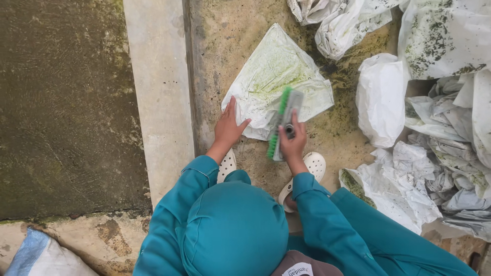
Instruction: The person scrubs the surface of white woven bags with a green-handled brush, holding the bag steady with one hand. They repeatedly scrub different sections of the same bag and then move to another bag, continuing the scrubbing motion.
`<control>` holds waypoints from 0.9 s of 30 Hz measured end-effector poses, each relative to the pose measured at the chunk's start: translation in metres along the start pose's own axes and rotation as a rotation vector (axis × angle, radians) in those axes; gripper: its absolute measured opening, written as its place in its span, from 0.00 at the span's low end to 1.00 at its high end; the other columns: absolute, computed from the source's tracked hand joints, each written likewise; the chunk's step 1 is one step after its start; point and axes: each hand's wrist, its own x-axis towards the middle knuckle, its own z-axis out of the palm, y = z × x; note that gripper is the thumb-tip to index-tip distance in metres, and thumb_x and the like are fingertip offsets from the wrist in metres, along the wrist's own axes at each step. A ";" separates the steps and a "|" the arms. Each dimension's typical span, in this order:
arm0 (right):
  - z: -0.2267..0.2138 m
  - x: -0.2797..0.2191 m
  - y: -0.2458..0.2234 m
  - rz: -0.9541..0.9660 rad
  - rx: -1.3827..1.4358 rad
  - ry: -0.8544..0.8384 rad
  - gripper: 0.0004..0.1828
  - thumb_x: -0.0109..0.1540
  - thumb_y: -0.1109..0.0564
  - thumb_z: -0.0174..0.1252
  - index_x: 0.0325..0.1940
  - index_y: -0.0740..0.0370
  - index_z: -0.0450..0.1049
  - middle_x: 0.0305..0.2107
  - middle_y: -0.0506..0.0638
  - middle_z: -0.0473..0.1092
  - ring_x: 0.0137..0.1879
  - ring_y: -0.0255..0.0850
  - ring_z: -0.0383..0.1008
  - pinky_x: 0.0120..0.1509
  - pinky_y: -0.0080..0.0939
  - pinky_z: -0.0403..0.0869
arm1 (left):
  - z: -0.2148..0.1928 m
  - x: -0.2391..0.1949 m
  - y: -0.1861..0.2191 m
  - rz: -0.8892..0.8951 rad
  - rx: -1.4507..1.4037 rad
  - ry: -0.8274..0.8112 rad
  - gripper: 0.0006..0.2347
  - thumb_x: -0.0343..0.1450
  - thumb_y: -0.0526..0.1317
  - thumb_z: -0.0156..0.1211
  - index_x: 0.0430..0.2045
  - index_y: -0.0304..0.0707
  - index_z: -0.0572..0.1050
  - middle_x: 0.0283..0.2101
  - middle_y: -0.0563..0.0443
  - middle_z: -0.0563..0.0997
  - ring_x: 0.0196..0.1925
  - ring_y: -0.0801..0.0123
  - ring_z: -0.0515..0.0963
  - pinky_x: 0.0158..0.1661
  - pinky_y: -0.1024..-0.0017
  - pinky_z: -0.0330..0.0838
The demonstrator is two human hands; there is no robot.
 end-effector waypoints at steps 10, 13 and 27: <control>0.005 0.022 0.009 -0.156 -0.408 -0.199 0.32 0.57 0.47 0.60 0.67 0.40 0.66 0.31 0.50 0.63 0.33 0.53 0.71 0.37 0.49 0.70 | 0.030 0.010 -0.028 0.029 0.106 -0.004 0.40 0.69 0.49 0.61 0.70 0.43 0.38 0.70 0.42 0.57 0.74 0.63 0.49 0.69 0.64 0.48; 0.010 0.013 0.025 -0.492 -0.596 -0.431 0.38 0.53 0.40 0.59 0.68 0.27 0.61 0.32 0.48 0.62 0.33 0.51 0.71 0.36 0.47 0.72 | 0.026 0.014 -0.029 0.031 0.156 -0.023 0.40 0.69 0.49 0.60 0.70 0.42 0.38 0.71 0.45 0.54 0.74 0.65 0.49 0.69 0.64 0.48; -0.007 0.028 -0.008 -0.254 -0.485 -0.288 0.34 0.53 0.49 0.64 0.65 0.42 0.68 0.29 0.57 0.62 0.32 0.63 0.70 0.35 0.60 0.71 | 0.039 0.015 -0.043 0.073 0.174 0.004 0.41 0.67 0.50 0.62 0.70 0.43 0.40 0.71 0.48 0.53 0.74 0.65 0.50 0.69 0.63 0.50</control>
